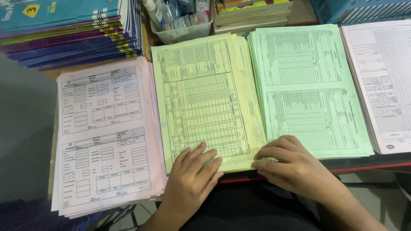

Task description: Sorting and organizing different colored paper forms into stacks

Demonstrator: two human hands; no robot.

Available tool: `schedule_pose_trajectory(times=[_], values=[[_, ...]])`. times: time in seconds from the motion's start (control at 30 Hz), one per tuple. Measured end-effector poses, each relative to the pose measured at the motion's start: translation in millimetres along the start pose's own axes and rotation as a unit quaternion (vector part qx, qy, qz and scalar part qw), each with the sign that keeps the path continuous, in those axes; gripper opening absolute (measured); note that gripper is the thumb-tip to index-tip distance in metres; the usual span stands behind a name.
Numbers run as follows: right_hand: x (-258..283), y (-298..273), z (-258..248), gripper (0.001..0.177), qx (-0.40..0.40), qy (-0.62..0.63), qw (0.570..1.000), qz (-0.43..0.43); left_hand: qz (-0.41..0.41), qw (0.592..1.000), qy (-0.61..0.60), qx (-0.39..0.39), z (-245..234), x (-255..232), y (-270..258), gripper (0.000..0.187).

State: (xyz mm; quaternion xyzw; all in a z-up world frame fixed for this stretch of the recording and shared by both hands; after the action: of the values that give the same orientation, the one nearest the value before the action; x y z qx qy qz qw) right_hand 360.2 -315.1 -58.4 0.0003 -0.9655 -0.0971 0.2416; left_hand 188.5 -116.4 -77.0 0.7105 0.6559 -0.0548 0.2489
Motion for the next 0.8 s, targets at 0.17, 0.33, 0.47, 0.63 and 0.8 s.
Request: schedule_pose_trajectory(times=[0.17, 0.33, 0.47, 0.63, 0.8], values=[[-3, 7, 6, 0.027, -0.034, -0.025, 0.994, 0.104, -0.014, 0.999, -0.021, 0.023, 4, 3, -3, 0.032], [0, 11, 19, 0.033, -0.096, -0.153, 0.966, 0.184, -0.012, 0.999, -0.032, 0.012, 2, 2, 0, 0.031], [2, 11, 27, 0.039, -0.113, -0.156, 0.952, 0.239, -0.005, 0.999, -0.037, -0.002, 5, 6, -2, 0.028], [3, 13, 27, 0.041, -0.109, -0.158, 0.945, 0.264, -0.002, 0.998, -0.054, -0.012, 7, 8, -2, 0.027], [3, 14, 25, 0.040, -0.075, -0.082, 0.957, 0.267, -0.003, 0.998, -0.055, -0.010, 7, 9, -2, 0.028]])
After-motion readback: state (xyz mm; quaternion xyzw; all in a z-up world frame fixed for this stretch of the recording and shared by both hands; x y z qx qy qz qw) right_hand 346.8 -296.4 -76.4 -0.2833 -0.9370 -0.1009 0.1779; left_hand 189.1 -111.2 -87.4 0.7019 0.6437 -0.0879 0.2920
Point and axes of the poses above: each hand's wrist, its own y-axis towards the middle knuckle, its own z-axis out of the palm, x = y × z, the point moved 2 cm from there along y, towards the middle knuckle, and after that the axes turned 9 degrees about x, right-handed, at the moved point
